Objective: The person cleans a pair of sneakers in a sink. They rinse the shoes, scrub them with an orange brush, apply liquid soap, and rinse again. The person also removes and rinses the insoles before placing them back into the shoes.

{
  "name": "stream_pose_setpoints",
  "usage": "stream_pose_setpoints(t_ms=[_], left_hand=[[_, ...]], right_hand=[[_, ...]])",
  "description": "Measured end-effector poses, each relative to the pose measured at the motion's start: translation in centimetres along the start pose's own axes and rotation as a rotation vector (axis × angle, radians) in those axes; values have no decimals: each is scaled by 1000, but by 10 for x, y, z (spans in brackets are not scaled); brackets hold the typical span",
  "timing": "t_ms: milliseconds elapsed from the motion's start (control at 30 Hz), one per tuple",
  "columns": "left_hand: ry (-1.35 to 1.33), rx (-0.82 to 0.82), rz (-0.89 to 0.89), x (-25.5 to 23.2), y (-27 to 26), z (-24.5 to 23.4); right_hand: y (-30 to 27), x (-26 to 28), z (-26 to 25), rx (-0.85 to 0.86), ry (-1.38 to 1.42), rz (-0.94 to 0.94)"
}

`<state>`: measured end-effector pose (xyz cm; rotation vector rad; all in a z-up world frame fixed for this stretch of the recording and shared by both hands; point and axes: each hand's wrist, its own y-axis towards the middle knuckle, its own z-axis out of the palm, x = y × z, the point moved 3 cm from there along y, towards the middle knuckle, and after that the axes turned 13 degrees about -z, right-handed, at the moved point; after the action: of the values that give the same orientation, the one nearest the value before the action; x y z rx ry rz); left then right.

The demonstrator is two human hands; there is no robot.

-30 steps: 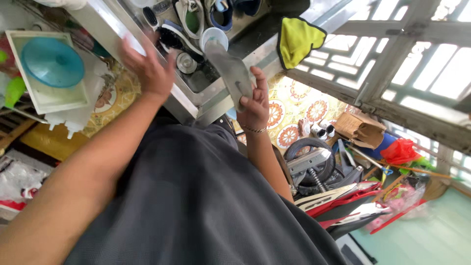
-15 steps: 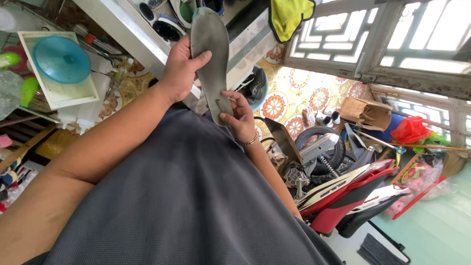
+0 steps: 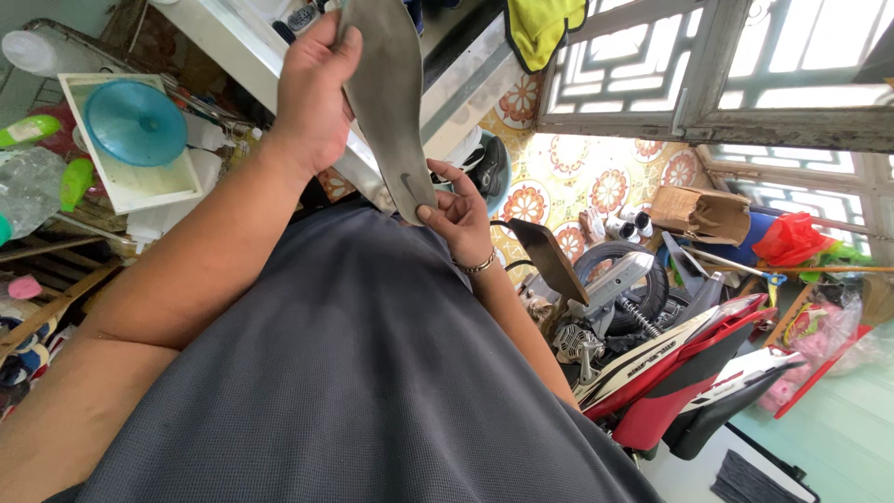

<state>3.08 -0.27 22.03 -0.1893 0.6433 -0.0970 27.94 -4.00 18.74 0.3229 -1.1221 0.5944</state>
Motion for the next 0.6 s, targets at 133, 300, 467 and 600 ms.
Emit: stream_pose_setpoints(t_ms=[133,300,467,600], left_hand=[[-44,-20,-16,-11,-12,-12],[-89,-15,-19,-22,-25,-21],[-73,-42,-16,-26,-31,-23],[-69,20,6,-26,-36,-14]], right_hand=[[-1,4,12,7,10,14],[1,20,32,69,-13,6],[0,26,43,82,39,0],[2,19,40,84,-47,-6]])
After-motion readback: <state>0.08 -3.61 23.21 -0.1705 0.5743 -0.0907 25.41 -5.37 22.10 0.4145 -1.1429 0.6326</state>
